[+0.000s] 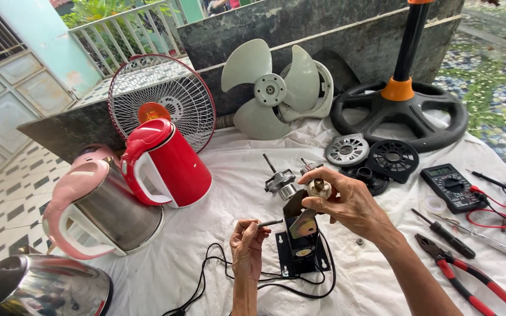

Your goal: The person is repairing a small electric motor, likely from a fan or kettle. They use their hands to manipulate the motor's internal components, including the rotor and stator, and connect wires to it. Various tools and appliance parts are visible on the white sheet.

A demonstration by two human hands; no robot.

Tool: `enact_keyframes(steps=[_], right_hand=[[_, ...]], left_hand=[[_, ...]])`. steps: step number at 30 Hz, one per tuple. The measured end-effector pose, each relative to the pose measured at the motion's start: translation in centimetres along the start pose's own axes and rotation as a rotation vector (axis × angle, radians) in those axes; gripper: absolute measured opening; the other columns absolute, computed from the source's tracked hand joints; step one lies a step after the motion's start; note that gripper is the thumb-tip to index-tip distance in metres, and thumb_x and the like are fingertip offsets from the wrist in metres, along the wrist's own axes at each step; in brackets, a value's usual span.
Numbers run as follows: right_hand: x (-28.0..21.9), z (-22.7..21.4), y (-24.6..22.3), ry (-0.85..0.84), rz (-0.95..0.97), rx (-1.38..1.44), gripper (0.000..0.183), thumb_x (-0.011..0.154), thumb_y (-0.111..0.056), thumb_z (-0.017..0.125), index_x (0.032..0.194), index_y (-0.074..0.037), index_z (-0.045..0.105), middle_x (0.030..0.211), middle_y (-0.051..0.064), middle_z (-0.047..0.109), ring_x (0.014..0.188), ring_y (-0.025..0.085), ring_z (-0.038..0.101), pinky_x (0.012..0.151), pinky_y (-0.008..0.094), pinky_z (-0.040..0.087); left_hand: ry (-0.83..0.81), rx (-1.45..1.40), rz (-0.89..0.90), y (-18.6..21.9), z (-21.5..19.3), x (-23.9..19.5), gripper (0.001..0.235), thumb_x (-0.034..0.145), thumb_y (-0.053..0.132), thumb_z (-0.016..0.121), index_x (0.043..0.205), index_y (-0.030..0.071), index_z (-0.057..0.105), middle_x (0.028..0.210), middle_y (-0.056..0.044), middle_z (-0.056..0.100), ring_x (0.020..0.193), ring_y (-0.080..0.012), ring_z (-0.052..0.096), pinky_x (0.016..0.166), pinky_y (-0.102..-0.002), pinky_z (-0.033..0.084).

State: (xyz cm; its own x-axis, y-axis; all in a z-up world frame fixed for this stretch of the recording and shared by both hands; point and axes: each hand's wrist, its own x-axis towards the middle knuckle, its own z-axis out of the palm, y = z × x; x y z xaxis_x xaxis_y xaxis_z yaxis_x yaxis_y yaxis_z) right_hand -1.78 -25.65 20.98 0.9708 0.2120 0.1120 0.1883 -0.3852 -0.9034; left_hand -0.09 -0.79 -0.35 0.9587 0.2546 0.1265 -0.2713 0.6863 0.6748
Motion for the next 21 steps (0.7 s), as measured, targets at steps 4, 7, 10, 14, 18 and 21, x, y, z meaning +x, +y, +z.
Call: enact_keyframes(steps=[4,7,10,14,18,21], right_hand=[[-0.3,-0.8,0.2,-0.095,0.091,0.009,0.035,0.081,-0.025,0.082,0.116,-0.024,0.076,0.078,0.005,0.065,0.066,0.013,0.064,0.061,0.027,0.065],[-0.3,-0.7,0.7,-0.163,0.028,0.025,0.037,0.083,-0.014,0.079,0.119,-0.022,0.074,0.093,0.003,0.068,0.076,0.012,0.066,0.071,0.026,0.066],[0.3,-0.4,2.2,-0.17,-0.168,-0.046,0.039,0.082,-0.012,0.079,0.119,-0.022,0.072,0.108,-0.001,0.073,0.09,0.009,0.068,0.079,0.023,0.062],[-0.1,-0.7,2.7,-0.094,-0.377,-0.131,0.047,0.074,-0.006,0.082,0.117,-0.019,0.072,0.115,0.002,0.077,0.101,0.015,0.073,0.085,0.026,0.056],[-0.6,-0.7,3.2,-0.045,-0.403,-0.128,0.051,0.075,-0.004,0.085,0.122,-0.019,0.071,0.115,0.006,0.074,0.098,0.021,0.074,0.084,0.03,0.062],[-1.2,-1.2,2.8,-0.055,-0.386,-0.131,0.051,0.08,-0.005,0.082,0.126,-0.023,0.069,0.108,0.005,0.071,0.09,0.019,0.073,0.076,0.03,0.062]], left_hand=[[0.015,0.001,0.0,0.1,-0.3,0.3,0.009,0.089,0.003,0.074,0.094,0.001,0.067,0.083,-0.01,0.068,0.07,-0.0292,0.075,0.064,-0.028,0.058],[0.023,0.003,0.009,0.4,-1.1,0.4,0.009,0.089,0.002,0.073,0.094,0.001,0.067,0.084,-0.011,0.07,0.07,-0.0289,0.075,0.063,-0.028,0.058],[0.042,0.038,0.028,0.4,-2.2,0.3,0.008,0.089,0.002,0.072,0.096,0.001,0.067,0.086,-0.012,0.072,0.071,-0.0284,0.075,0.065,-0.029,0.058],[0.044,0.091,0.026,0.7,-1.0,-0.2,0.007,0.092,0.004,0.071,0.097,0.001,0.068,0.088,-0.013,0.072,0.073,-0.027,0.074,0.07,-0.028,0.058],[-0.005,0.075,0.016,0.4,-0.2,-0.1,0.007,0.095,0.005,0.068,0.099,0.0,0.066,0.091,-0.015,0.071,0.074,-0.0273,0.073,0.075,-0.032,0.059],[0.001,0.096,0.005,0.0,0.1,0.4,0.007,0.095,0.007,0.069,0.098,0.0,0.067,0.091,-0.014,0.072,0.075,-0.0267,0.073,0.075,-0.032,0.059]])
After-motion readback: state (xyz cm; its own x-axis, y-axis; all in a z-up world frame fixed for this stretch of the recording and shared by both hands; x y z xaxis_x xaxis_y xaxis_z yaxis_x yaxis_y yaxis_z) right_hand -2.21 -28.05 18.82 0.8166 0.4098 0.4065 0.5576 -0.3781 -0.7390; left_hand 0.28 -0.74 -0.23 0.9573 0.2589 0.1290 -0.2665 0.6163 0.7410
